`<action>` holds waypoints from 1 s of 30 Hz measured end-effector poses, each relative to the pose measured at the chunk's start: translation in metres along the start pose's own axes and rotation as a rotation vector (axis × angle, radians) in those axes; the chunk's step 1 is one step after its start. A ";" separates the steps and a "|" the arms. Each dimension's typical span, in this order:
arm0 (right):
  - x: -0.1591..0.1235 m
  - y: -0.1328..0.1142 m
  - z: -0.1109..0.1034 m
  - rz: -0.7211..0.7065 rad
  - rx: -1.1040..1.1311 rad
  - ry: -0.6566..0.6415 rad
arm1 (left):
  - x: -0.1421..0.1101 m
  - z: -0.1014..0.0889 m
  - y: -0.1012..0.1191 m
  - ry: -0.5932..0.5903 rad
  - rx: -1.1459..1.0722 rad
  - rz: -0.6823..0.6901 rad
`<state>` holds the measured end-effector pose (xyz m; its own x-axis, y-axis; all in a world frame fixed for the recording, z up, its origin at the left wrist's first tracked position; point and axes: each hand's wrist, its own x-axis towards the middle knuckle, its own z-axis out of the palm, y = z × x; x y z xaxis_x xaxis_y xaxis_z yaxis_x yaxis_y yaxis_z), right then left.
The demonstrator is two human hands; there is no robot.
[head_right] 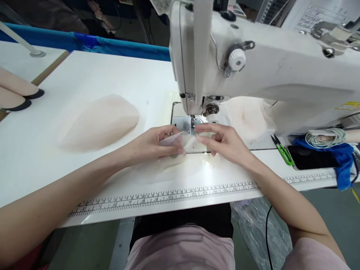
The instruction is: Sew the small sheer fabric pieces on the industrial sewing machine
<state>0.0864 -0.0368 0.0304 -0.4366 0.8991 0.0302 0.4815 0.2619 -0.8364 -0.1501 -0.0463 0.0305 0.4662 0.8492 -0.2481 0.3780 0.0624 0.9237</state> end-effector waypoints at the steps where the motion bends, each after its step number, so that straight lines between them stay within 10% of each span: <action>1: 0.000 -0.003 0.004 0.037 0.102 -0.054 | 0.000 0.001 0.000 0.004 -0.010 0.007; 17: 0.010 0.005 -0.003 0.181 0.346 -0.039 | 0.002 -0.021 0.004 0.170 0.067 -0.004; 25: 0.003 -0.001 0.020 -0.104 0.292 -0.209 | -0.005 0.006 0.005 -0.028 0.216 0.274; 30: -0.001 -0.006 0.022 -0.101 0.315 -0.053 | -0.007 0.021 0.006 -0.040 0.195 0.175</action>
<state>0.0672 -0.0471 0.0234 -0.5134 0.8523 0.0999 0.1789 0.2202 -0.9589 -0.1342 -0.0634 0.0316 0.5680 0.8165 -0.1040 0.4336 -0.1894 0.8810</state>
